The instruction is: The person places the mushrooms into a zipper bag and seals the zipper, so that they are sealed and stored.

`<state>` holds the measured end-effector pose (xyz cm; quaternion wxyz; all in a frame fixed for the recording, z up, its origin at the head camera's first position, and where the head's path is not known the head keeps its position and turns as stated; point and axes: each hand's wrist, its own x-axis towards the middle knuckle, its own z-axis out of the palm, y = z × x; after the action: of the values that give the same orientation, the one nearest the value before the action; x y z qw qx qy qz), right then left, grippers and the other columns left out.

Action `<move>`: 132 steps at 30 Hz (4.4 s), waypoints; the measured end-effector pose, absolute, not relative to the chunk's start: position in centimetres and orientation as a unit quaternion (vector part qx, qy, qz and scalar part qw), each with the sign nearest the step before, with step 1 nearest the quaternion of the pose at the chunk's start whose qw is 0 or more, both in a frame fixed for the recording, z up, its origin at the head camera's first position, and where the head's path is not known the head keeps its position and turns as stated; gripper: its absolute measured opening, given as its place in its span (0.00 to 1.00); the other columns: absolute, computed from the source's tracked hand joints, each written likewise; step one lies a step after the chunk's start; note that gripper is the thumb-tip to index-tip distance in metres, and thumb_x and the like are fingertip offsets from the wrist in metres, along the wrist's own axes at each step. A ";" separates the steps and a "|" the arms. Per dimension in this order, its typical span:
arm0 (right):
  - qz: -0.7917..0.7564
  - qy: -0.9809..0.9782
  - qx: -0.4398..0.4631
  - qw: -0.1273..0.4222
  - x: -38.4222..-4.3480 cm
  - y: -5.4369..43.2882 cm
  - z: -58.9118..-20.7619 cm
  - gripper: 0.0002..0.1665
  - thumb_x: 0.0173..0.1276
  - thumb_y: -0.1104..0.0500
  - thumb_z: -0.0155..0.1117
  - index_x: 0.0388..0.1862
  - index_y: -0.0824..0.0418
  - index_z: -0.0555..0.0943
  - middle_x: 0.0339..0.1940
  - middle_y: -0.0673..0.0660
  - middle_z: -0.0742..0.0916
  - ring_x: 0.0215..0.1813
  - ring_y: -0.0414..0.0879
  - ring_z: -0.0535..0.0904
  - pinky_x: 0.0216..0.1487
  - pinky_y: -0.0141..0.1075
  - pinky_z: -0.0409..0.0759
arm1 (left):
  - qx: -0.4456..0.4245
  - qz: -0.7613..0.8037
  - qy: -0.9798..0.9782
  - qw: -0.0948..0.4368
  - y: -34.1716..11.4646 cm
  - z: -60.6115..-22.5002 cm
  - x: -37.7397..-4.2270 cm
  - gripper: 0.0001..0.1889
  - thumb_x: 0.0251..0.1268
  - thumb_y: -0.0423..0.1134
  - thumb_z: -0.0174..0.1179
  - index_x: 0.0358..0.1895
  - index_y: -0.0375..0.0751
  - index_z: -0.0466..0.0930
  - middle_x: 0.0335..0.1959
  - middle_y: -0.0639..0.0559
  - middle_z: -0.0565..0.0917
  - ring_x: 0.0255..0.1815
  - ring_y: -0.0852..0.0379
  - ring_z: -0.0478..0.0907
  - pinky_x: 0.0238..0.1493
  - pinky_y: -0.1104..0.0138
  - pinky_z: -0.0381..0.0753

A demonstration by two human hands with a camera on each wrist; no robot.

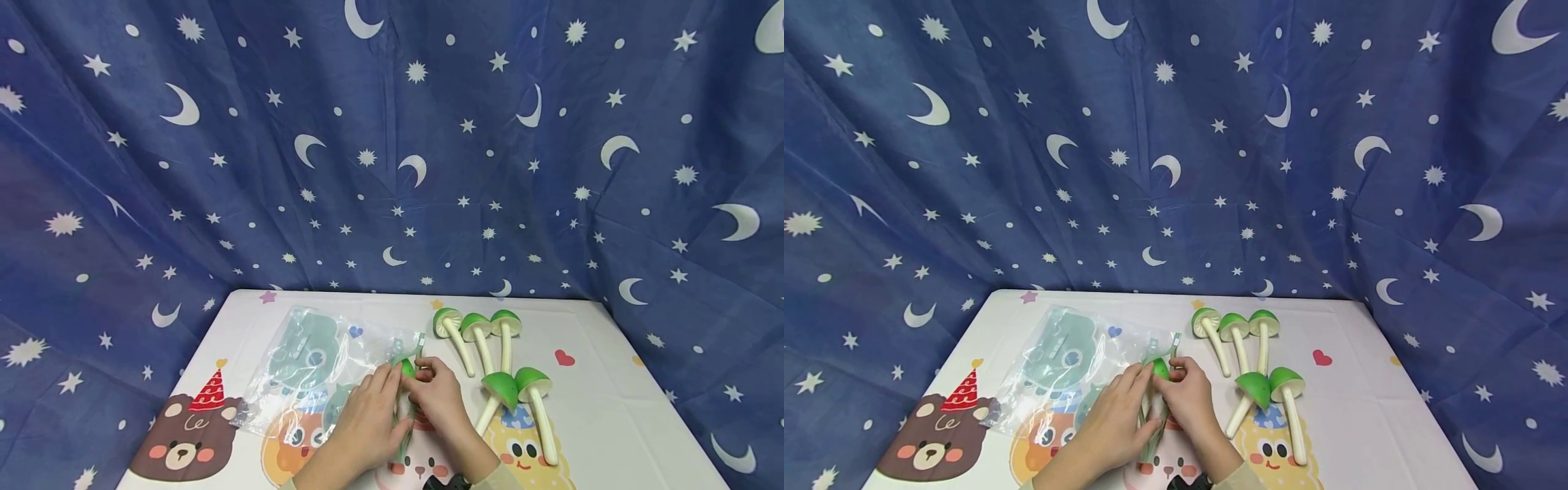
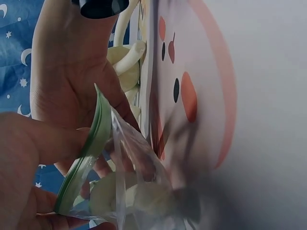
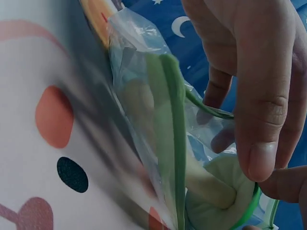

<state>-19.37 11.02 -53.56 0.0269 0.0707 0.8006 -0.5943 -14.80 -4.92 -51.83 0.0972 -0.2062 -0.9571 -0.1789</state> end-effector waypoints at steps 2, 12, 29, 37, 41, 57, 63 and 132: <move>-0.611 0.788 0.068 0.030 -19.3 11.1 -53.4 0.32 0.64 0.54 0.79 0.63 0.66 0.81 0.44 0.60 0.88 0.32 0.45 0.86 0.26 0.33 0.82 | -0.205 -0.180 -0.957 0.094 -4.9 -51.7 -14.8 0.49 0.63 0.57 0.73 0.83 0.38 0.64 0.74 0.44 0.75 0.65 0.48 0.79 0.57 0.51 0.85; -0.626 0.777 0.061 0.029 -19.1 11.2 -53.1 0.24 0.70 0.61 0.68 0.62 0.70 0.81 0.44 0.61 0.90 0.40 0.48 0.88 0.39 0.33 0.89 | -0.204 -0.179 -0.956 0.110 -4.8 -51.3 -14.6 0.48 0.61 0.55 0.75 0.81 0.36 0.66 0.73 0.44 0.76 0.63 0.48 0.80 0.56 0.51 0.85; -0.659 0.748 0.037 0.071 -19.0 11.2 -52.1 0.22 0.69 0.63 0.62 0.59 0.71 0.82 0.55 0.64 0.93 0.57 0.51 0.88 0.47 0.33 0.84 | -0.205 -0.171 -0.956 0.118 -4.8 -51.1 -14.5 0.48 0.59 0.53 0.76 0.81 0.38 0.67 0.73 0.44 0.76 0.66 0.48 0.78 0.56 0.52 0.86; -0.686 0.721 0.034 0.094 -19.1 11.0 -52.2 0.20 0.72 0.63 0.63 0.58 0.72 0.81 0.51 0.63 0.90 0.51 0.47 0.86 0.52 0.37 0.85 | -0.206 -0.177 -0.956 0.113 -4.8 -51.1 -14.5 0.47 0.60 0.52 0.76 0.80 0.38 0.68 0.73 0.45 0.76 0.67 0.48 0.78 0.56 0.52 0.85; -0.685 0.721 0.037 0.097 -19.1 10.9 -52.3 0.19 0.74 0.61 0.64 0.59 0.72 0.81 0.46 0.60 0.88 0.51 0.48 0.86 0.53 0.38 0.87 | -0.208 -0.179 -0.955 0.113 -4.8 -51.2 -14.6 0.47 0.60 0.53 0.76 0.81 0.38 0.68 0.74 0.45 0.76 0.69 0.47 0.77 0.58 0.51 0.85; -0.706 0.698 0.003 0.116 -19.3 10.9 -52.2 0.17 0.76 0.63 0.59 0.56 0.74 0.81 0.53 0.59 0.88 0.51 0.38 0.82 0.55 0.33 0.84 | -0.210 -0.185 -0.954 0.108 -4.8 -51.2 -14.7 0.47 0.61 0.50 0.76 0.81 0.38 0.67 0.74 0.42 0.76 0.69 0.45 0.78 0.65 0.48 0.84; -0.719 0.681 -0.009 0.142 -19.5 11.1 -52.3 0.17 0.78 0.62 0.57 0.57 0.73 0.81 0.50 0.54 0.88 0.51 0.39 0.82 0.60 0.35 0.80 | -0.210 -0.184 -0.954 0.111 -4.8 -51.3 -14.7 0.46 0.61 0.50 0.76 0.80 0.38 0.68 0.74 0.41 0.76 0.70 0.45 0.77 0.67 0.48 0.83; -0.820 0.498 -0.011 0.282 -19.1 11.5 -52.8 0.39 0.87 0.31 0.28 0.76 0.58 0.64 0.77 0.56 0.80 0.66 0.51 0.79 0.60 0.44 0.79 | -0.200 -0.200 -0.951 0.123 -4.8 -51.5 -14.9 0.49 0.58 0.51 0.78 0.81 0.37 0.67 0.72 0.43 0.77 0.67 0.46 0.78 0.69 0.50 0.82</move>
<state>-19.14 11.50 -52.85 0.2824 -0.0106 0.4977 -0.8200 -14.90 -4.84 -51.48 0.1235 -0.2001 -0.9511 -0.2004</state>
